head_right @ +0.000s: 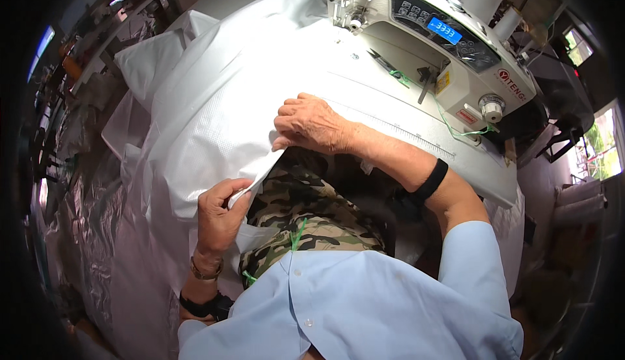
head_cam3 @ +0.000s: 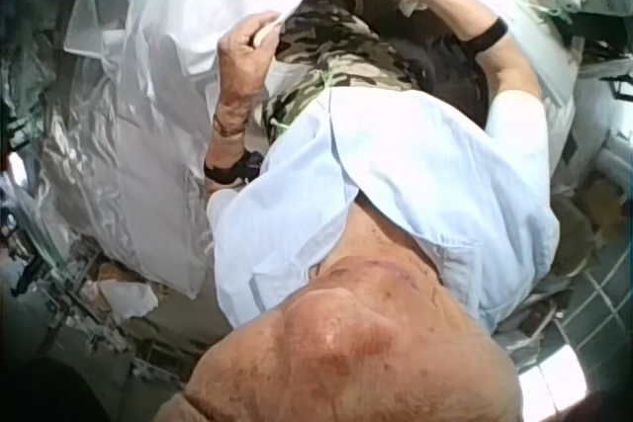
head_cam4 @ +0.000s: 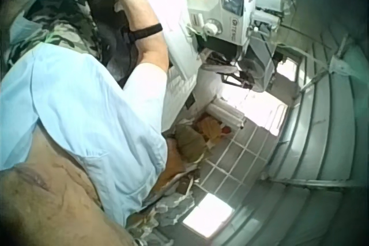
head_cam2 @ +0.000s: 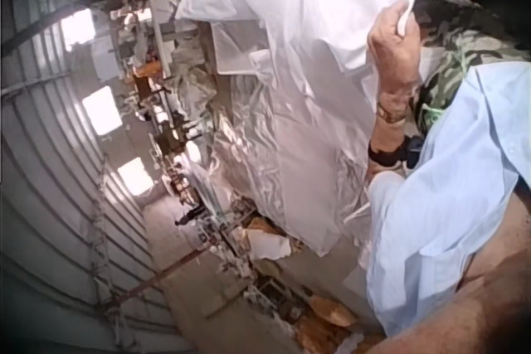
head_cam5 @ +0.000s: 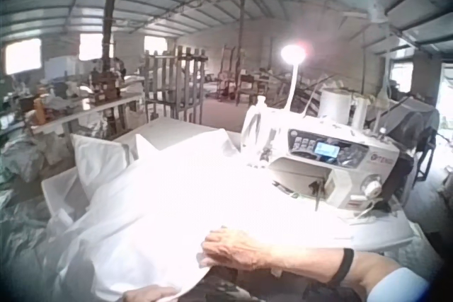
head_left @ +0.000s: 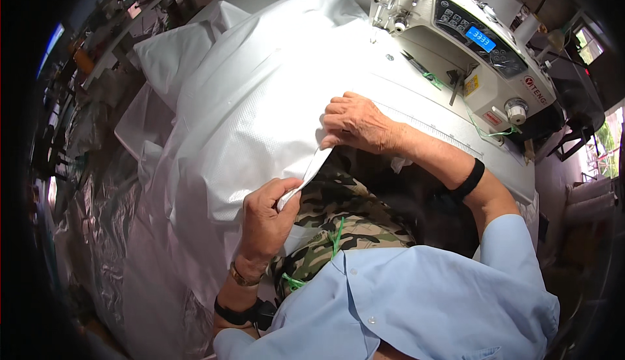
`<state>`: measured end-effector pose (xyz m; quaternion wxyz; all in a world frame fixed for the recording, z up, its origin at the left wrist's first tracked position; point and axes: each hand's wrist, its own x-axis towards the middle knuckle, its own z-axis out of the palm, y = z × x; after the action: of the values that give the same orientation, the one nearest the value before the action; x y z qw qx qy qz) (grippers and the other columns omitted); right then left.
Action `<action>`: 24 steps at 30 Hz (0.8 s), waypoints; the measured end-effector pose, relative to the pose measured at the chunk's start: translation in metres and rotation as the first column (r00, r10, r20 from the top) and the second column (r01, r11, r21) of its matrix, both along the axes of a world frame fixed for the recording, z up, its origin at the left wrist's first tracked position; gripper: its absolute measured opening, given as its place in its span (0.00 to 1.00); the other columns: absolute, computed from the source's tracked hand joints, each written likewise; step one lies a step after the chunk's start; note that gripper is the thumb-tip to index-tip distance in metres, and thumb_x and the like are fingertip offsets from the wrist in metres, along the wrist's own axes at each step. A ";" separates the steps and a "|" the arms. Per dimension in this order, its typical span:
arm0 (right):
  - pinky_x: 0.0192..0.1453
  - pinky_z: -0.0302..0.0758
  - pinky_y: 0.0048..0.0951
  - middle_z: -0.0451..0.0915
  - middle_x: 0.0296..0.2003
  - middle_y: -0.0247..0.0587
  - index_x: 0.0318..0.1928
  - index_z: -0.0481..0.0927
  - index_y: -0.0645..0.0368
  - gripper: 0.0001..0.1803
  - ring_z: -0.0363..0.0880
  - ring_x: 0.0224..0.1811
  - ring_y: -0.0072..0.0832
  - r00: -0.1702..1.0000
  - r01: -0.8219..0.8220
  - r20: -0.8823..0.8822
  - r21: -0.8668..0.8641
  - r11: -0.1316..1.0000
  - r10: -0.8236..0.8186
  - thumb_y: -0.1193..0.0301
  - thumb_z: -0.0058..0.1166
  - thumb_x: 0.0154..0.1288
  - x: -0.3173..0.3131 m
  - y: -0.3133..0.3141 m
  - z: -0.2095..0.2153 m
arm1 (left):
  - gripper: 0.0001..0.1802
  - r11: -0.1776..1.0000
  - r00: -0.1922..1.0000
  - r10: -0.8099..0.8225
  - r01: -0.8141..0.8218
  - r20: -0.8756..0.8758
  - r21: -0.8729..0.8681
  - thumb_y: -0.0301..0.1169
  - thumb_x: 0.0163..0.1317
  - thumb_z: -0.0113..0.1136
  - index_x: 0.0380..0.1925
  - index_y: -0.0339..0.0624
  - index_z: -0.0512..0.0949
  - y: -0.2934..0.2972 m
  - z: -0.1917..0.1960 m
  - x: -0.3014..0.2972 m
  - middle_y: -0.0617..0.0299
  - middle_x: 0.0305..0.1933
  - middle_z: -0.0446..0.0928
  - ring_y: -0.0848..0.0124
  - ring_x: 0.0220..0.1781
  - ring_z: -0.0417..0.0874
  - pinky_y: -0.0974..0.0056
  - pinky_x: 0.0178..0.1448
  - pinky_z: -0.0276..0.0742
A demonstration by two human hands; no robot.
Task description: The person is sewing large white plastic sheets using an industrial sewing machine.
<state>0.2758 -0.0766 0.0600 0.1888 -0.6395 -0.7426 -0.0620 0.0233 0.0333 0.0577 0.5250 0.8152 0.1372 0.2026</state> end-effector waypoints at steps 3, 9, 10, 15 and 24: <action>0.41 0.69 0.34 0.72 0.27 0.35 0.26 0.71 0.53 0.22 0.74 0.35 0.32 1.000 0.008 -0.012 0.008 1.000 -0.007 0.49 0.60 0.59 0.019 0.003 -0.007 | 0.09 0.999 1.000 -0.004 0.004 0.000 0.035 0.18 0.59 0.59 0.40 0.31 0.81 0.002 -0.006 0.000 0.63 0.28 0.77 0.80 0.26 0.70 0.72 0.30 0.66; 0.42 0.70 0.36 0.72 0.28 0.37 0.27 0.71 0.54 0.25 0.74 0.34 0.37 0.995 0.077 -0.063 -0.018 0.997 -0.078 0.44 0.60 0.56 0.059 0.003 -0.006 | 0.09 0.998 1.000 0.011 -0.012 0.016 0.069 0.19 0.57 0.59 0.39 0.31 0.81 0.004 -0.013 0.002 0.61 0.22 0.70 0.77 0.23 0.68 0.70 0.28 0.63; 0.42 0.70 0.36 0.72 0.28 0.37 0.28 0.71 0.54 0.26 0.74 0.34 0.37 0.994 0.072 -0.079 0.010 0.997 -0.071 0.44 0.60 0.56 0.066 0.004 -0.010 | 0.11 0.990 1.000 0.000 0.001 -0.008 0.141 0.18 0.55 0.59 0.39 0.32 0.81 0.006 -0.011 0.001 0.57 0.24 0.73 0.70 0.22 0.71 0.66 0.28 0.66; 0.49 0.71 0.37 0.74 0.32 0.38 0.32 0.72 0.55 0.29 0.75 0.40 0.36 0.981 0.164 -0.109 0.011 0.986 -0.162 0.41 0.59 0.55 0.098 0.008 -0.009 | 0.12 0.933 0.998 -0.036 0.016 0.047 0.361 0.18 0.50 0.58 0.35 0.37 0.81 -0.003 -0.027 0.009 0.54 0.23 0.72 0.57 0.20 0.75 0.59 0.24 0.68; 0.43 0.78 0.40 0.77 0.30 0.44 0.31 0.77 0.62 0.32 0.79 0.35 0.37 0.791 0.598 0.038 0.171 0.783 -0.611 0.41 0.60 0.55 0.097 -0.003 -0.021 | 0.03 0.819 0.971 -0.210 0.109 0.117 0.564 0.19 0.43 0.54 0.19 0.39 0.74 -0.011 -0.034 0.038 0.58 0.16 0.65 0.60 0.14 0.68 0.59 0.20 0.64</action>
<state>0.3724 -0.0798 0.0392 0.1722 -0.8242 -0.4995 -0.2038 0.0618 0.0220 0.0233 0.2919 0.9198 -0.0424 0.2589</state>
